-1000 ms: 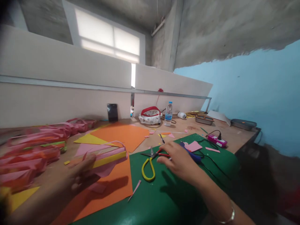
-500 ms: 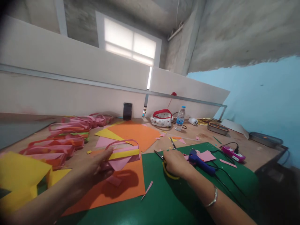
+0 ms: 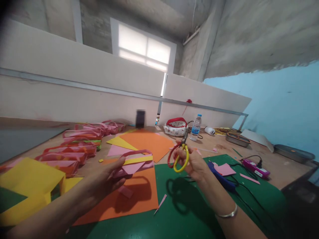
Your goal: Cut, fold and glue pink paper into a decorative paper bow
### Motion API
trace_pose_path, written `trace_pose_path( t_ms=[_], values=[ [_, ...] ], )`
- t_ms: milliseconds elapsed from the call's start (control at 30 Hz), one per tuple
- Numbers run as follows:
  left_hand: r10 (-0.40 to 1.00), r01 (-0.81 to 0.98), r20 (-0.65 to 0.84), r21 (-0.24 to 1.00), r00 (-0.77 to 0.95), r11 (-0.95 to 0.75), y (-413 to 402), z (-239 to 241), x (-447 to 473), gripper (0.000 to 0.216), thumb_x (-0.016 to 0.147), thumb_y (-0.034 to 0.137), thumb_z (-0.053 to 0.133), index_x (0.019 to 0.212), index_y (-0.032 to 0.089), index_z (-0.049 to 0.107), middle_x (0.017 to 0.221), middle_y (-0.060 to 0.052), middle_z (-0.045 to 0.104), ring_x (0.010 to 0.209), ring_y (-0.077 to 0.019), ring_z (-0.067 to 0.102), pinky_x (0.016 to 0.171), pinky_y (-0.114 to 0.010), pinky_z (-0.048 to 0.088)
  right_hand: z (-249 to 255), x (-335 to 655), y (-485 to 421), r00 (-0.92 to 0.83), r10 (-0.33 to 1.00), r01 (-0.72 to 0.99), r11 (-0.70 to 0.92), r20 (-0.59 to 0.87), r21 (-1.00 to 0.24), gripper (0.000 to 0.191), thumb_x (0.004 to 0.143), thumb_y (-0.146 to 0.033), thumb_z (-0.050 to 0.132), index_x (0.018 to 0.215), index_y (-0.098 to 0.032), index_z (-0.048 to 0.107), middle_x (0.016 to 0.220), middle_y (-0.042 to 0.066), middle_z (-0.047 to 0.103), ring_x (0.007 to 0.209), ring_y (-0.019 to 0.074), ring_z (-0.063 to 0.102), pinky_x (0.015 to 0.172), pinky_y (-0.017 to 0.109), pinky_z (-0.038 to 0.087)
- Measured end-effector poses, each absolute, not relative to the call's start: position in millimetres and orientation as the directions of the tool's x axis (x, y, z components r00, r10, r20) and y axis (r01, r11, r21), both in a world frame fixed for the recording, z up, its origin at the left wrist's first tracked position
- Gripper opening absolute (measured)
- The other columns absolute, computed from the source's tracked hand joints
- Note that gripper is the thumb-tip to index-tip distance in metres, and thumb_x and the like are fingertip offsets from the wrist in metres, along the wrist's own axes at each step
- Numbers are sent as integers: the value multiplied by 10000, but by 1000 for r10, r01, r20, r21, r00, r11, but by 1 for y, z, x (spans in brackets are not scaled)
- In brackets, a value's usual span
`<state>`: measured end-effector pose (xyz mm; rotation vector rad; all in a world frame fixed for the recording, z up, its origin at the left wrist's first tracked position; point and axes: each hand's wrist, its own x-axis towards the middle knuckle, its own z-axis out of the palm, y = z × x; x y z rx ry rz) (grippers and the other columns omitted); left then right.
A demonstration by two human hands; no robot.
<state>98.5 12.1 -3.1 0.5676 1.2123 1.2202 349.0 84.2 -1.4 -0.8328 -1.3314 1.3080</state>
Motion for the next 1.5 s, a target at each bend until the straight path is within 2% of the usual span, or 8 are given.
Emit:
trace_pose_path(
  t_ms=[100, 267, 500, 733, 933, 1067, 1333, 1500],
  values=[
    [917, -399, -374, 868, -138, 295, 12, -3, 99, 176, 763, 263, 603, 906, 169, 645, 609, -21, 662, 527, -98, 617, 426, -133, 457, 5, 329, 86, -354, 914, -213, 129, 200, -968, 490, 712, -376, 682, 1147, -203, 540, 770, 36, 636, 660, 163, 614, 614, 323, 498],
    [915, -404, -375, 868, -151, 289, 15, -8, 93, 252, 738, 248, 638, 972, 165, 599, 661, -13, 648, 565, -101, 626, 443, -133, 478, 16, 306, 101, -346, 781, -43, 541, 520, -840, 468, 625, -215, 737, 1076, -215, 610, 850, 31, 658, 733, 158, 590, 663, 318, 492],
    [916, -447, -398, 831, -59, 332, 16, -11, 91, 258, 777, 241, 611, 1011, 140, 571, 572, 16, 574, 433, -45, 537, 379, -88, 432, -6, 304, 90, -505, 555, 240, 826, 661, -510, 326, 714, -149, 627, 1032, -219, 647, 858, 34, 662, 661, 127, 544, 578, 259, 456],
    [913, -453, -403, 827, -66, 332, 20, -15, 90, 396, 836, 267, 552, 1218, 290, 450, 557, 39, 548, 373, -30, 506, 344, -80, 411, -3, 296, 81, -637, 210, 122, 977, 742, -172, 324, 750, -132, 569, 1066, -184, 617, 806, 50, 675, 672, 139, 557, 640, 287, 463],
    [883, -469, -467, 772, 41, 430, 21, -17, 88, 401, 820, 250, 566, 1207, 180, 486, 639, -8, 586, 389, -27, 523, 363, -78, 432, -3, 297, 82, -645, 80, 108, 994, 760, -13, 305, 751, -86, 541, 1036, -165, 617, 707, 34, 644, 662, 135, 557, 609, 267, 446],
    [872, -411, -482, 780, 85, 471, 19, -20, 94, 423, 782, 298, 605, 1169, 150, 521, 652, -59, 631, 400, -59, 540, 354, -98, 434, -3, 296, 78, -560, 92, 136, 991, 823, -18, 305, 697, -60, 557, 970, -179, 622, 710, 22, 637, 628, 123, 533, 586, 254, 440],
    [854, -338, -512, 792, 87, 509, 13, -18, 103, 358, 748, 378, 611, 1015, 139, 595, 626, -49, 630, 407, -59, 536, 347, -100, 385, -9, 301, 76, -450, 298, 161, 954, 842, -252, 444, 592, 18, 529, 971, -195, 621, 782, 15, 615, 637, 108, 515, 525, 201, 441],
    [929, 36, -325, 941, -178, 336, 8, -7, 100, 470, 738, 559, 510, 959, 157, 616, 691, -46, 641, 473, -121, 565, 359, -180, 324, -13, 306, 84, -414, 518, 108, 845, 749, -524, 365, 660, -29, 590, 980, -202, 625, 816, 29, 616, 655, 116, 553, 561, 227, 474]
  ],
)
